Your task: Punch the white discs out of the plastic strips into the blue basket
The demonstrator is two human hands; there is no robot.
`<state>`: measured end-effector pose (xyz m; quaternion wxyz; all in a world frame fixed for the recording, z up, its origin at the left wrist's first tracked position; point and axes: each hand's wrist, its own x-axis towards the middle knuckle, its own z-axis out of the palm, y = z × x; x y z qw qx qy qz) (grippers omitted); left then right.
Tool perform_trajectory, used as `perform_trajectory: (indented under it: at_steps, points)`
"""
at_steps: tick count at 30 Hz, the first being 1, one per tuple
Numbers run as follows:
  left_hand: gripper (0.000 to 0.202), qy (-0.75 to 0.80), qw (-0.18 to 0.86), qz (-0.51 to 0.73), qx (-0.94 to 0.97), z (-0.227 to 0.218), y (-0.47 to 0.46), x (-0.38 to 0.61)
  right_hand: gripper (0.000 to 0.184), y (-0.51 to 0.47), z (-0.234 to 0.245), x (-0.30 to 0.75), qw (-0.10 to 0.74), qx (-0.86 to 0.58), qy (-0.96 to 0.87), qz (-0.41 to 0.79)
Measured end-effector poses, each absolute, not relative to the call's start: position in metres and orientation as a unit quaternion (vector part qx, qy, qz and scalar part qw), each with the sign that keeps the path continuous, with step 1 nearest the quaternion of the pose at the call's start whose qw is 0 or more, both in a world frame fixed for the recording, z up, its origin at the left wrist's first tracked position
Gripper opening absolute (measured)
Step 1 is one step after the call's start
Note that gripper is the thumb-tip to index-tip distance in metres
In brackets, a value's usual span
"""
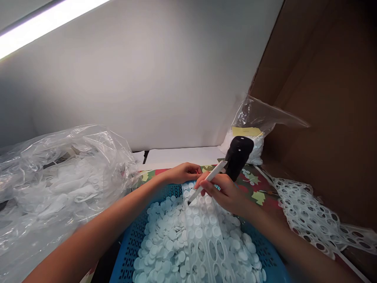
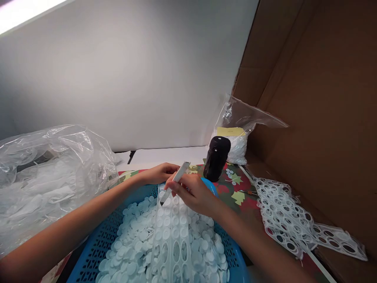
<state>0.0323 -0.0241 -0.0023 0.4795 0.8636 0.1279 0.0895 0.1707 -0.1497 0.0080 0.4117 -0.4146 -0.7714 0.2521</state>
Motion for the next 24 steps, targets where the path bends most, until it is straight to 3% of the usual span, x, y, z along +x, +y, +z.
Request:
perform_trajectory:
  at_steps: [16, 24]
  points:
    - [0.024, 0.130, 0.464, 0.088, 0.872, -0.0004, -0.0251, 0.0317, 0.027, -0.1501, 0.0073, 0.1708, 0.486, -0.394, -0.723, 0.295]
    - [0.023, 0.125, 0.473, 0.097, 0.867, -0.0022, -0.0244, 0.0319, 0.026, -0.1487, 0.0064, 0.1712, 0.415, -0.404, -0.779, 0.239]
